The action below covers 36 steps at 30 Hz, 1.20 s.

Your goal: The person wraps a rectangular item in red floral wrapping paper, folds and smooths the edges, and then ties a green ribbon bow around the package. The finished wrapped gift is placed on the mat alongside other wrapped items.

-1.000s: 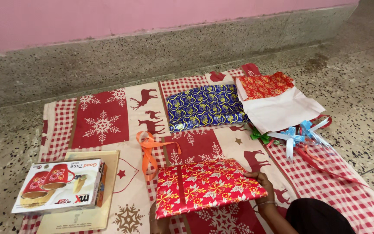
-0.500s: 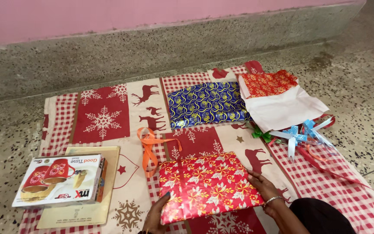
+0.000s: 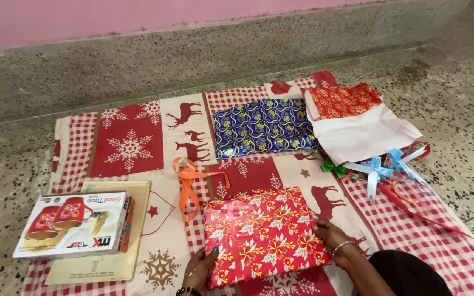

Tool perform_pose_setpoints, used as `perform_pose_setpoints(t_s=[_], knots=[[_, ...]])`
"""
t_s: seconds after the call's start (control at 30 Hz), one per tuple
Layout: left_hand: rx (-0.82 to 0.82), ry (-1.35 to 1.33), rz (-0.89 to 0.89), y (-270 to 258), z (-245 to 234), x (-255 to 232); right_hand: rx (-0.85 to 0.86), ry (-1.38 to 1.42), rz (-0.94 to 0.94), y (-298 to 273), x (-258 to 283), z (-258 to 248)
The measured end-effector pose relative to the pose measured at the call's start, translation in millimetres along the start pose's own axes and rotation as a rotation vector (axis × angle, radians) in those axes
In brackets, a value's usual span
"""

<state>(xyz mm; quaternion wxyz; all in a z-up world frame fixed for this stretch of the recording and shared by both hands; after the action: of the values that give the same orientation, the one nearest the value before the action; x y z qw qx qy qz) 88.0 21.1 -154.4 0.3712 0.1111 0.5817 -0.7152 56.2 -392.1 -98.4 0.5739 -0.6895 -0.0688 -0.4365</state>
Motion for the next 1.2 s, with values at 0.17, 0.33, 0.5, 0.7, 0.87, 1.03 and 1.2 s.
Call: perform_pose_setpoints(t_s=[0.17,0.33,0.5,0.7,0.87,1.03,1.2], knots=[[0.023,-0.062,0.056,11,-1,1,0.016,0.027,-0.003,6,-1,1],[-0.008,-0.056,0.071,11,-4,2,-0.009,0.021,-0.003,-4,1,5],[0.042,-0.079,0.049,6,-6,3,-0.060,-0.030,-0.054,-16,11,8],[0.066,-0.190,0.096,2,-14,-4,0.006,-0.002,-0.097,-19,16,19],[-0.127,0.105,0.282,-6,-24,-20,0.001,-0.069,-0.093,5,9,12],[-0.397,0.460,0.568,-35,-17,-31,-0.038,-0.509,-0.441,44,14,2],[-0.303,0.448,0.685,-55,-2,-39,-0.120,-0.723,-0.625,65,18,-5]])
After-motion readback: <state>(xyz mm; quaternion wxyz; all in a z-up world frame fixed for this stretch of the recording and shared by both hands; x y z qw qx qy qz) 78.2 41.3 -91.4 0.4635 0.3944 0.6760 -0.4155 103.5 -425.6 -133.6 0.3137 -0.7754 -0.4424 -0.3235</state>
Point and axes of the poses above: each hand's wrist, its own y-axis towards the middle knuckle, its own z-axis out of the palm, x = y × z, the point moved 9 cm from there along y, towards the middle knuckle, and after that the axes turned 6 degrees about -x, right-handed, at the moved point
